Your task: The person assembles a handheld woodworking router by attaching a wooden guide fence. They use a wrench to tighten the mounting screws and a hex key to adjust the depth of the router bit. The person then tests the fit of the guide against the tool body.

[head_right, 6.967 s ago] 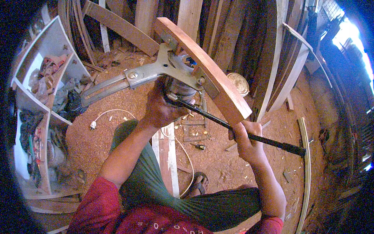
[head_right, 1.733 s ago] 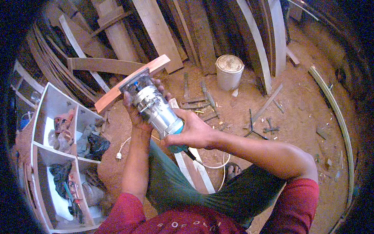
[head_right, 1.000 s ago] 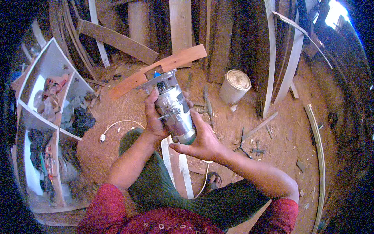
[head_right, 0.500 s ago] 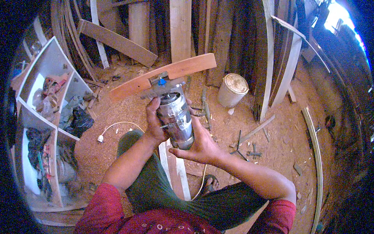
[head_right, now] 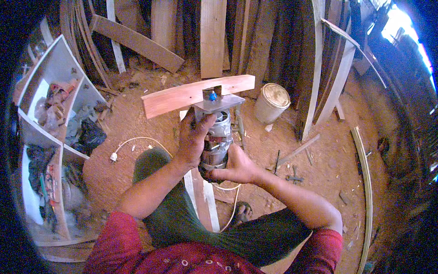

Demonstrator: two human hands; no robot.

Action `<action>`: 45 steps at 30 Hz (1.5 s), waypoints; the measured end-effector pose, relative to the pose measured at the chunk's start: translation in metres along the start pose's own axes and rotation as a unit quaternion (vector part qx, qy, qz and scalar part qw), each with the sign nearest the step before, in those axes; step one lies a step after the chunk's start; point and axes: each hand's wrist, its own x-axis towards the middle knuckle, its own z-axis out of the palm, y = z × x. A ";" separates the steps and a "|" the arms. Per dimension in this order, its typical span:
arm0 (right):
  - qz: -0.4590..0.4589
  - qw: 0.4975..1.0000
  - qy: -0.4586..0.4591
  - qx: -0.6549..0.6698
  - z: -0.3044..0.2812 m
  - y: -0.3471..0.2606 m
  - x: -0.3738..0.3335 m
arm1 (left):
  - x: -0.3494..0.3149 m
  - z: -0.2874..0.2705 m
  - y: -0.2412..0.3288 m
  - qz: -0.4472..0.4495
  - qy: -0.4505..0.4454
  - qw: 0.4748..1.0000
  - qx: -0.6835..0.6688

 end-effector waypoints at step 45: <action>0.062 0.989 -0.001 -0.134 0.003 -0.039 -0.011 | 0.000 -0.009 -0.010 -0.123 -0.071 0.977 -0.159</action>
